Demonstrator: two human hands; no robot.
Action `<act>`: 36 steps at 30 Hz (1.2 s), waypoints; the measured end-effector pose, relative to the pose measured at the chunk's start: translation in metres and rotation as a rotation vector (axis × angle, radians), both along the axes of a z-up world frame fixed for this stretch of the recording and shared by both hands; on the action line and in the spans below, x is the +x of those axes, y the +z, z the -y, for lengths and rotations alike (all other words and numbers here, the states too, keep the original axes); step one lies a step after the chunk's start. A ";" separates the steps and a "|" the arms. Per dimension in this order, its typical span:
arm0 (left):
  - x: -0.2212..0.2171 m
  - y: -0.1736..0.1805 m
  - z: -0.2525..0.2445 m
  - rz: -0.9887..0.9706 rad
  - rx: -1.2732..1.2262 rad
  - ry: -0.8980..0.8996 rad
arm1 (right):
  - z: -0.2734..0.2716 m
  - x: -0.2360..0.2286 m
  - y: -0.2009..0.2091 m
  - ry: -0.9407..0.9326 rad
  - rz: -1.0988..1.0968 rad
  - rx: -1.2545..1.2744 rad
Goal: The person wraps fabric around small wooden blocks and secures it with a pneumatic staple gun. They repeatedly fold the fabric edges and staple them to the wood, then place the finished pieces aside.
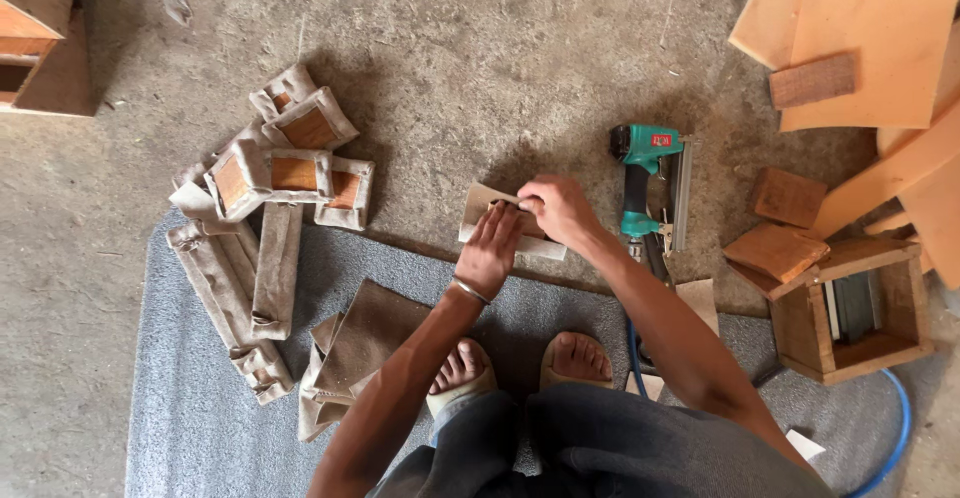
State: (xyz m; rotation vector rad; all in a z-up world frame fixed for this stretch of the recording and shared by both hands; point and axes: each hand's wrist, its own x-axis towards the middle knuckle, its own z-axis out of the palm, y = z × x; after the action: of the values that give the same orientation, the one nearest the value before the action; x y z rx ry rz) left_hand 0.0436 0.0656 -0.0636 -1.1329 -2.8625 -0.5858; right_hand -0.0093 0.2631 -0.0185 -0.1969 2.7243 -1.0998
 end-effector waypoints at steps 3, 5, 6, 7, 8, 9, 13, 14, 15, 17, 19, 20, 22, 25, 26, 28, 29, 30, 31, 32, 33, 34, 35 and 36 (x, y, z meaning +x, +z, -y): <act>0.004 -0.012 0.013 -0.070 0.108 -0.030 | 0.008 0.011 -0.002 0.036 -0.045 0.058; 0.004 -0.006 0.018 -0.129 0.152 -0.044 | 0.015 0.028 -0.006 0.050 -0.107 0.133; 0.001 0.001 0.020 -0.200 0.196 -0.035 | 0.018 0.038 -0.006 0.054 -0.141 0.176; -0.003 0.010 0.022 -0.272 0.241 -0.027 | 0.023 0.047 -0.006 0.058 -0.174 0.219; -0.011 0.019 0.022 -0.292 0.125 -0.018 | 0.028 0.055 -0.005 0.035 -0.291 0.232; -0.021 0.027 0.023 -0.313 0.009 -0.009 | 0.032 0.063 -0.003 0.013 -0.409 0.245; -0.053 0.050 0.025 -0.120 0.028 -0.238 | 0.027 0.078 0.022 0.024 -0.389 0.145; -0.057 0.051 0.026 -0.136 0.062 -0.216 | 0.019 0.074 0.030 -0.066 -0.299 0.076; -0.058 0.050 0.026 -0.152 0.096 -0.195 | 0.005 0.069 0.038 -0.153 -0.206 0.008; -0.039 0.042 0.024 -0.158 0.133 -0.114 | -0.031 0.070 0.052 -0.349 -0.430 0.282; -0.019 0.031 0.014 -0.165 0.140 0.010 | -0.064 0.065 0.056 -0.421 -0.422 0.809; -0.013 0.026 0.007 -0.171 0.129 0.053 | -0.076 0.059 0.054 -0.451 -0.224 0.763; -0.001 0.021 -0.005 -0.180 0.106 0.145 | -0.092 0.047 0.048 -0.501 0.168 0.656; 0.007 0.025 -0.010 -0.185 0.120 0.142 | -0.109 0.028 0.049 -0.511 0.358 0.550; 0.004 0.028 -0.011 -0.138 0.132 0.145 | -0.113 0.020 0.054 -0.524 0.435 0.515; 0.002 0.035 -0.008 -0.036 0.148 0.151 | -0.116 0.011 0.069 -0.544 0.600 0.442; 0.001 0.037 -0.005 -0.039 0.126 0.162 | -0.115 0.010 0.077 -0.506 0.520 0.432; 0.007 0.039 -0.001 -0.031 0.101 0.169 | -0.113 0.017 0.086 -0.470 0.453 0.420; 0.012 0.041 0.001 -0.022 0.076 0.175 | -0.110 0.024 0.096 -0.434 0.386 0.407; 0.010 0.042 -0.001 -0.028 0.070 0.175 | -0.105 0.026 0.106 -0.410 0.408 0.264; 0.008 0.044 -0.002 -0.034 0.065 0.174 | -0.099 0.034 0.117 -0.385 0.428 0.121; 0.007 0.045 -0.001 -0.039 0.059 0.175 | -0.090 0.042 0.126 -0.357 0.447 -0.023; 0.006 0.046 -0.001 -0.019 0.090 0.184 | -0.079 0.046 0.132 -0.357 0.476 -0.098; 0.006 0.047 0.000 0.000 0.120 0.193 | -0.065 0.051 0.135 -0.356 0.505 -0.173</act>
State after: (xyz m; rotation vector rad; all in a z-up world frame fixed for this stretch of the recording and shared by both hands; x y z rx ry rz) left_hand 0.0495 0.0657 -0.0170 -0.8281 -2.8471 -0.7346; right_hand 0.0415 0.3286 0.1166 0.4951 2.2569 -1.2646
